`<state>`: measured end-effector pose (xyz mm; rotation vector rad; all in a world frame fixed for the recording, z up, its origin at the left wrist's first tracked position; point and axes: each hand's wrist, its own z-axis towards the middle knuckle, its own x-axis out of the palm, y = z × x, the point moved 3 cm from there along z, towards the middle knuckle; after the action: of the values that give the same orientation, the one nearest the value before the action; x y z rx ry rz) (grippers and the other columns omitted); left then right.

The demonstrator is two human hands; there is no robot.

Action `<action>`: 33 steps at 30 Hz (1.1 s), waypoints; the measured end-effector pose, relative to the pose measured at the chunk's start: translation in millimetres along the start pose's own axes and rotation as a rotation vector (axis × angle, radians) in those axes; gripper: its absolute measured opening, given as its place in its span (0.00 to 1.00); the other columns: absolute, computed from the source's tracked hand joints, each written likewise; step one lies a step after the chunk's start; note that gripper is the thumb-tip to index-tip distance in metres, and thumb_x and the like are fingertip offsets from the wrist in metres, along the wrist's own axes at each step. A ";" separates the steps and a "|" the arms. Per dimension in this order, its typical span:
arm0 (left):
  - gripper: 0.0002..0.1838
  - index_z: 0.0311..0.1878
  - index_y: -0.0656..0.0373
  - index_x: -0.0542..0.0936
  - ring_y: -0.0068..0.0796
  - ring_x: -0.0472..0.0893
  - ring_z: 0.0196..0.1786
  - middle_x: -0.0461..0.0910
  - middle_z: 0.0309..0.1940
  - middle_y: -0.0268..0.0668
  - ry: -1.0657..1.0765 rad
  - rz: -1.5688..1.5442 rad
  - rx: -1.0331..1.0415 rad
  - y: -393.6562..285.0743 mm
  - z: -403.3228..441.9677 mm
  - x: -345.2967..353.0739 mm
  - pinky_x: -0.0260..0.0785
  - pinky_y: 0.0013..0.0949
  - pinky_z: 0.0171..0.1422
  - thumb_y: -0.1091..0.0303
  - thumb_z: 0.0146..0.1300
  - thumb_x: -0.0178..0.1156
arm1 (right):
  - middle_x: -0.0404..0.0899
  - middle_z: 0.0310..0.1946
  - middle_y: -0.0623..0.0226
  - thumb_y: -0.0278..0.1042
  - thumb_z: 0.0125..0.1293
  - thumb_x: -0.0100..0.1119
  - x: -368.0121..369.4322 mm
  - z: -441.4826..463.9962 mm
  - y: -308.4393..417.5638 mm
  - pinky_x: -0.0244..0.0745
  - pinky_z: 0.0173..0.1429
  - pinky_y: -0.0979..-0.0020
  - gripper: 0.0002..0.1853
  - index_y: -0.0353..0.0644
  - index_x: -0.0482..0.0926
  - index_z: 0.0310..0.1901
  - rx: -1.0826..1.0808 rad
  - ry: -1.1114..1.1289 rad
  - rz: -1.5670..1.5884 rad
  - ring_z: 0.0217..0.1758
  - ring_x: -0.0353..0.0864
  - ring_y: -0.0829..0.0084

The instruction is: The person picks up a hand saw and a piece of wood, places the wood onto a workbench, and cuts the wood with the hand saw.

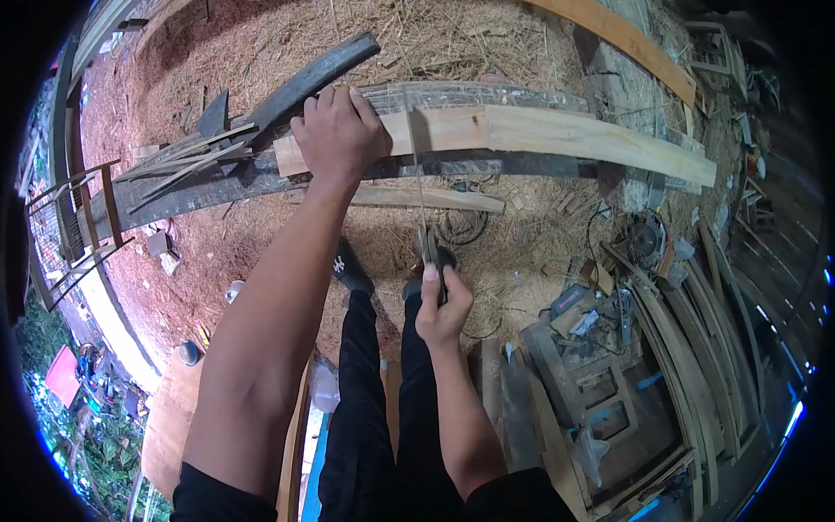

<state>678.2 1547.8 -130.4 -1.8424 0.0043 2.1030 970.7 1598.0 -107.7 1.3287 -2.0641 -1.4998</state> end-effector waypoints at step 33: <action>0.13 0.39 0.53 0.87 0.42 0.83 0.47 0.87 0.42 0.35 0.002 0.023 -0.022 -1.0 6.1 2.6 0.68 0.52 0.51 0.59 0.74 0.56 | 0.66 0.21 0.77 0.46 0.82 0.57 -16.7 -10.9 4.7 0.51 0.29 0.75 0.23 0.42 0.68 0.29 -0.009 -0.012 0.114 0.24 0.60 0.85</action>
<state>672.4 1550.8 -131.7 -1.8659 0.0025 2.1249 984.6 1604.7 -94.3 1.1804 -2.1000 -1.4707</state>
